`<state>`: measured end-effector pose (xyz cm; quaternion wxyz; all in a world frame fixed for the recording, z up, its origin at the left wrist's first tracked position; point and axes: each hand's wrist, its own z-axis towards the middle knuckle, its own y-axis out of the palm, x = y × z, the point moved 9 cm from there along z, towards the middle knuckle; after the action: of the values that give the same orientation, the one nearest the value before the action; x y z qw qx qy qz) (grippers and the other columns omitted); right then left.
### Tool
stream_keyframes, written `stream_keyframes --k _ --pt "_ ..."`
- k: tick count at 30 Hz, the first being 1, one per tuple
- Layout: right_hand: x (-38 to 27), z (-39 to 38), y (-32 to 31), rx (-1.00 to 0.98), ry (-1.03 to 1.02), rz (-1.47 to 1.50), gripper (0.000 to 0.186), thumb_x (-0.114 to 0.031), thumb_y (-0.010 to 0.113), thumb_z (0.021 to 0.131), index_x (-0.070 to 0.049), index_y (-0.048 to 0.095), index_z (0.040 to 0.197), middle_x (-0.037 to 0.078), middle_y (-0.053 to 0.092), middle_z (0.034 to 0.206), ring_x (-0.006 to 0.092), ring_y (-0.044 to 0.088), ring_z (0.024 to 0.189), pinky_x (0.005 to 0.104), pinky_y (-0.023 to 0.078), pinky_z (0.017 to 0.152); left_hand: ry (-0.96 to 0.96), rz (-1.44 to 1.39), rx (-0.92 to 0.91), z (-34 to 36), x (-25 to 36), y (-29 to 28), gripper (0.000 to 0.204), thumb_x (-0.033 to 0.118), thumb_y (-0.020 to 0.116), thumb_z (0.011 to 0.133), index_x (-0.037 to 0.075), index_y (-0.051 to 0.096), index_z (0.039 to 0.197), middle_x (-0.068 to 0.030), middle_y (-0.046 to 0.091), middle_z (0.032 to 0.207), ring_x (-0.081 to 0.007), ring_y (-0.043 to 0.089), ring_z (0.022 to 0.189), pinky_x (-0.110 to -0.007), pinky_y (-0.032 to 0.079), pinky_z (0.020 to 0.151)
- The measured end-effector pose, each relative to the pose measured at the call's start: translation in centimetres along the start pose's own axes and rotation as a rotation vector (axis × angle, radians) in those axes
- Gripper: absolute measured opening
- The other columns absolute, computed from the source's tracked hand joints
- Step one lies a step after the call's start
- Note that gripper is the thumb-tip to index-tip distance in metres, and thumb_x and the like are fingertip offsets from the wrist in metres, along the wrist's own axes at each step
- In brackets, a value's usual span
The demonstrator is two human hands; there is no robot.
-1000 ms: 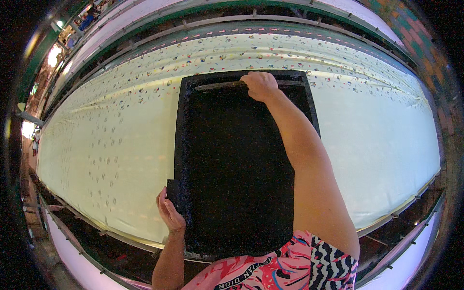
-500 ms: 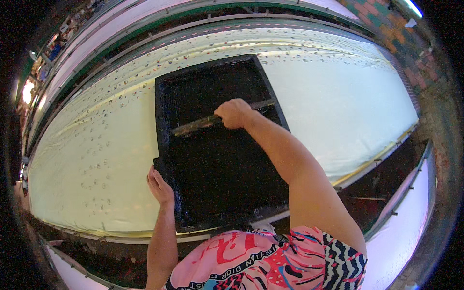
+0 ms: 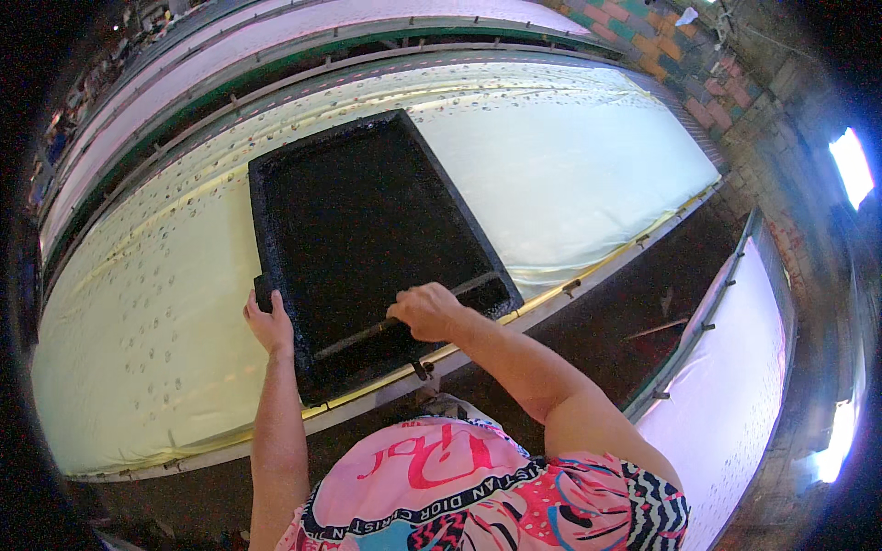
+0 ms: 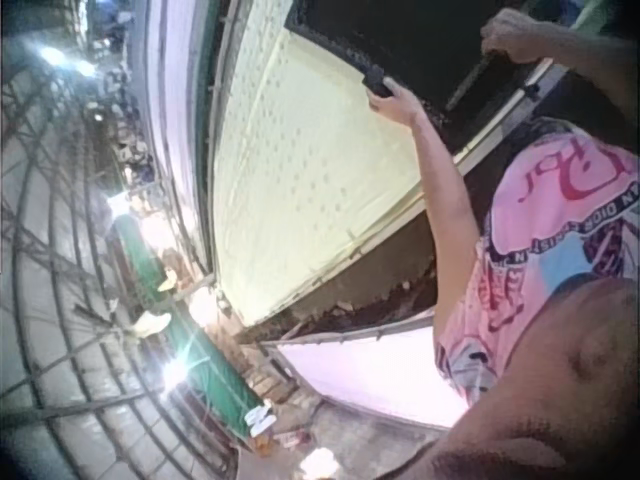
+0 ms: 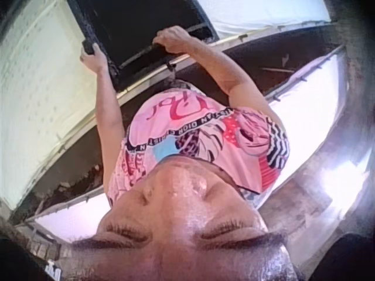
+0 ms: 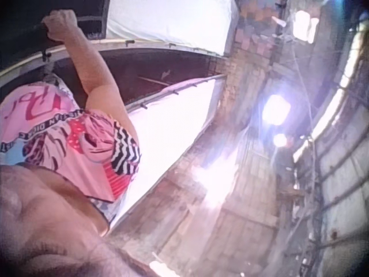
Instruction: The person uses a squeegee to pull ink across a screen printing frame placed on a long fabric roll. The person repeatedly repositions the frame and applies ink to print a pattern onto the fabric.
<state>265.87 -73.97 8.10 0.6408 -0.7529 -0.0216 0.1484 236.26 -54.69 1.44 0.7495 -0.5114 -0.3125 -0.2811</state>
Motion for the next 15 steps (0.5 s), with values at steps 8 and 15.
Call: stream_keyframes --k 8,15 --pt "-2.6 -5.3 1.3 0.058 -0.068 0.015 0.06 -0.049 0.088 0.088 -0.008 0.078 0.131 0.012 0.071 0.126 0.0327 0.066 0.122 0.0467 0.052 0.103 -0.085 0.122 -0.02 0.0 0.1 0.6 0.074 0.032 0.088 0.093 0.0 0.058 0.153 -0.0255 0.064 0.147 -0.0446 0.065 0.134 -0.052 0.055 0.114" --pt "3.1 -6.8 -0.4 0.183 -0.216 0.358 0.053 -0.043 0.087 0.092 -0.006 0.079 0.128 0.015 0.073 0.133 0.0344 0.066 0.126 0.0487 0.052 0.108 -0.108 0.194 -0.008 0.3 -0.4 0.6 0.056 0.033 0.09 0.091 0.0 0.073 0.132 -0.0242 0.081 0.118 -0.0444 0.078 0.106 -0.054 0.06 0.095"
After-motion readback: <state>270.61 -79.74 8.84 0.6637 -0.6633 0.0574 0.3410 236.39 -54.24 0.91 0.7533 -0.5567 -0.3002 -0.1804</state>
